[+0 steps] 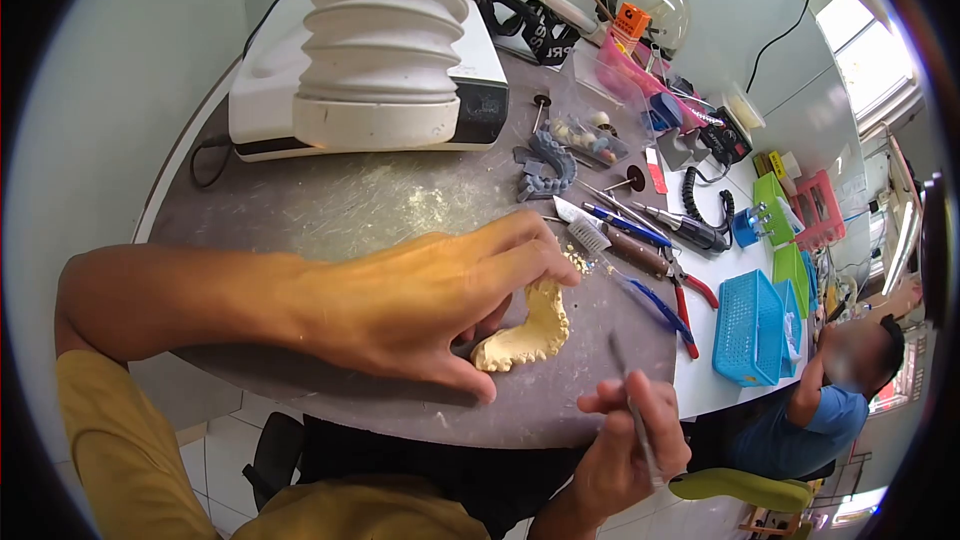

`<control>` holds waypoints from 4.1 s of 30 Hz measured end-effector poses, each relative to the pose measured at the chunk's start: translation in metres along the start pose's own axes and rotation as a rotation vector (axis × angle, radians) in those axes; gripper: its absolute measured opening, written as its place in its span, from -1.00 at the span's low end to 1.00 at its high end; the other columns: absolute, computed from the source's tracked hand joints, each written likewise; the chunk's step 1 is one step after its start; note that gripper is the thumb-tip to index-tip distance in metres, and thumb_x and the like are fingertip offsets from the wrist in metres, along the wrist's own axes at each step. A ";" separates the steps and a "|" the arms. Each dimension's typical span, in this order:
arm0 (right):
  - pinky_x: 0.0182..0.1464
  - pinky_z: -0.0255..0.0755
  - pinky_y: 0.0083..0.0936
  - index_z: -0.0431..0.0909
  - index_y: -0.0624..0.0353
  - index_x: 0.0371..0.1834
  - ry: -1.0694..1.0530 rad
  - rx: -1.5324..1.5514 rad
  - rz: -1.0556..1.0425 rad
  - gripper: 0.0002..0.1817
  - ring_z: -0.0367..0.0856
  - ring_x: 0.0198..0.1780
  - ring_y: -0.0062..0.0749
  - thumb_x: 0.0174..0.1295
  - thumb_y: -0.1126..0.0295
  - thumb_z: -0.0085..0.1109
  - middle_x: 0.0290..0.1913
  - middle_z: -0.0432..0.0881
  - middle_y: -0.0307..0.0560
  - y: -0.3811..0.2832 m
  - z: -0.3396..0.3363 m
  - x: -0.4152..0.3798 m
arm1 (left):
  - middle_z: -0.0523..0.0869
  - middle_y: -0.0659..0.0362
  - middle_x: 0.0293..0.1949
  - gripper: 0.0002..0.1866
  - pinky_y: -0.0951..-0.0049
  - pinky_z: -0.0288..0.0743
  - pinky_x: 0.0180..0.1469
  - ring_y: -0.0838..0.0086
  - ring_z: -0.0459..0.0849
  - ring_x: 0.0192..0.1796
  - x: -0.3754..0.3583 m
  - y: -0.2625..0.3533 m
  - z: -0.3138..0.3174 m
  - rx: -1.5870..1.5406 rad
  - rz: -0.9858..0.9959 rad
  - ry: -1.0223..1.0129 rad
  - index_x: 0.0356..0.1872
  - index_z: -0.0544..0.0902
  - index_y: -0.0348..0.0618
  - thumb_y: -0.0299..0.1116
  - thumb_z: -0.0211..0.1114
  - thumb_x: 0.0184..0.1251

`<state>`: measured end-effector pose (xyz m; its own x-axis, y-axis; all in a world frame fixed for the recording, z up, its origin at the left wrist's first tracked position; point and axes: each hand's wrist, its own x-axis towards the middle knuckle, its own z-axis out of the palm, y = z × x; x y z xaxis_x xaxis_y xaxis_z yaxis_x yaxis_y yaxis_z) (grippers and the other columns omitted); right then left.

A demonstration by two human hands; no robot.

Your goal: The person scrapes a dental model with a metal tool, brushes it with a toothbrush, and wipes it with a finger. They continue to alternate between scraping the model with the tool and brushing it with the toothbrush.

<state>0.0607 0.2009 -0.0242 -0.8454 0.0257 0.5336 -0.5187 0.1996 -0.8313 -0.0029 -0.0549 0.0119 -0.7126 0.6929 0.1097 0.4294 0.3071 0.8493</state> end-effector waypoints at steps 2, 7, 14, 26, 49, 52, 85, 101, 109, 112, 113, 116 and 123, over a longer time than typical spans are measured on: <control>-0.18 0.69 -0.49 0.76 0.31 0.02 -0.042 0.067 -0.161 -0.67 0.80 -0.31 -0.30 0.35 0.28 0.49 -0.12 0.77 0.18 -0.003 -0.001 0.001 | 0.39 -0.02 0.31 -0.02 0.21 0.69 0.12 0.18 0.66 0.03 -0.002 -0.006 0.007 0.129 0.144 0.070 0.52 0.35 -0.10 -0.30 0.72 0.05; -0.22 0.69 -0.49 0.73 0.31 -0.15 -0.094 -0.055 -0.181 -0.84 0.81 -0.30 -0.27 0.26 0.49 0.45 -0.27 0.80 0.17 -0.002 0.011 0.010 | 0.39 -0.06 0.30 -0.02 0.15 0.66 0.18 0.02 0.62 0.16 -0.004 -0.008 0.004 0.281 0.260 0.080 0.49 0.39 -0.05 -0.21 0.74 0.01; -0.17 0.71 -0.45 0.60 0.28 -0.24 -0.110 -0.050 -0.116 -0.78 0.86 -0.28 -0.20 0.09 0.66 0.44 -0.31 0.82 0.19 0.004 0.015 0.007 | 0.50 -0.08 0.35 -0.03 0.11 0.57 0.33 -0.01 0.62 0.26 0.001 -0.021 0.000 0.136 0.328 0.039 0.51 0.39 -0.14 -0.19 0.71 0.05; -0.24 0.69 -0.47 0.64 0.21 -0.32 -0.308 -0.074 -0.183 -0.75 0.87 -0.30 -0.18 -0.07 0.71 0.42 -0.28 0.86 0.09 0.004 0.014 0.017 | 0.56 -0.02 0.40 -0.07 0.10 0.48 0.42 0.03 0.57 0.38 0.003 -0.024 -0.004 0.074 0.299 -0.033 0.55 0.38 -0.16 -0.28 0.65 0.12; -0.21 0.73 -0.40 0.74 0.25 -0.21 -0.656 -0.218 -0.178 -0.68 0.86 -0.19 -0.10 -0.11 0.61 0.56 -0.16 0.84 0.07 -0.020 -0.006 0.041 | 0.47 -0.07 0.49 0.01 0.09 0.48 0.39 -0.01 0.55 0.34 0.004 -0.025 0.007 0.161 0.359 0.030 0.64 0.22 -0.26 -0.40 0.53 0.13; -0.21 0.73 -0.42 0.73 0.25 -0.24 -0.637 -0.271 -0.244 -0.69 0.86 -0.16 -0.13 -0.10 0.57 0.59 -0.10 0.85 0.02 -0.018 -0.005 0.041 | 0.48 -0.08 0.48 0.01 0.10 0.48 0.40 -0.01 0.55 0.34 0.004 -0.026 0.007 0.148 0.347 0.030 0.63 0.24 -0.27 -0.41 0.53 0.11; -0.13 0.71 -0.36 0.67 0.28 -0.31 -0.623 -0.380 -0.319 -0.78 0.86 -0.19 -0.06 0.07 0.65 0.57 -0.24 0.83 0.14 -0.037 -0.001 0.046 | 0.57 -0.12 0.36 -0.03 0.10 0.47 0.41 -0.02 0.53 0.35 0.006 -0.028 0.000 0.051 0.294 -0.042 0.61 0.31 -0.23 -0.40 0.54 0.11; -0.17 0.65 -0.52 0.72 0.11 -0.32 -0.560 -0.427 -0.373 -0.72 0.82 -0.21 -0.27 -0.06 0.60 0.63 -0.19 0.88 -0.11 -0.015 -0.002 0.045 | 0.56 -0.08 0.41 -0.06 0.11 0.48 0.44 0.00 0.53 0.39 0.006 -0.024 -0.003 0.040 0.241 -0.037 0.58 0.35 -0.15 -0.41 0.56 0.10; -0.14 0.65 -0.49 0.75 0.10 -0.29 -0.559 -0.318 -0.303 -0.72 0.81 -0.21 -0.28 -0.07 0.59 0.62 -0.24 0.89 -0.15 -0.010 -0.006 0.049 | 0.56 -0.09 0.41 -0.06 0.09 0.45 0.46 -0.01 0.53 0.40 0.007 -0.024 -0.005 0.037 0.235 -0.069 0.59 0.32 -0.17 -0.41 0.55 0.13; -0.14 0.64 -0.50 0.75 0.09 -0.28 -0.597 -0.334 -0.317 -0.71 0.80 -0.21 -0.30 -0.07 0.57 0.63 -0.23 0.89 -0.16 -0.009 -0.006 0.055 | 0.56 -0.09 0.41 -0.07 0.12 0.47 0.44 0.01 0.54 0.36 0.008 -0.023 -0.007 0.036 0.270 -0.066 0.59 0.31 -0.19 -0.42 0.54 0.15; -0.15 0.63 -0.51 0.75 0.08 -0.28 -0.618 -0.344 -0.317 -0.71 0.79 -0.21 -0.31 -0.07 0.55 0.63 -0.22 0.89 -0.17 -0.008 -0.006 0.056 | 0.55 -0.09 0.41 -0.07 0.12 0.48 0.43 0.02 0.54 0.35 0.008 -0.023 -0.009 0.015 0.248 -0.094 0.60 0.31 -0.20 -0.42 0.54 0.16; -0.18 0.62 -0.55 0.75 0.04 -0.30 -0.627 -0.445 -0.446 -0.74 0.78 -0.20 -0.33 -0.06 0.52 0.63 -0.18 0.88 -0.22 -0.008 -0.006 0.055 | 0.55 -0.07 0.42 -0.07 0.14 0.49 0.41 0.05 0.54 0.34 0.008 -0.024 -0.011 -0.001 0.223 -0.108 0.60 0.31 -0.20 -0.41 0.54 0.17; -0.22 0.62 -0.53 0.77 -0.01 -0.23 -0.580 -0.503 -0.580 -0.72 0.76 -0.16 -0.30 -0.04 0.49 0.59 -0.12 0.85 -0.25 -0.004 -0.008 0.042 | 0.53 -0.03 0.46 -0.05 0.14 0.43 0.48 0.05 0.51 0.40 0.008 -0.023 -0.014 0.049 0.202 -0.113 0.61 0.32 -0.13 -0.38 0.57 0.16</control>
<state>0.0286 0.2086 0.0029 -0.4763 -0.6710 0.5683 -0.8745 0.4289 -0.2266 -0.0260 -0.0656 0.0007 -0.5441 0.8113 0.2141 0.5851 0.1840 0.7898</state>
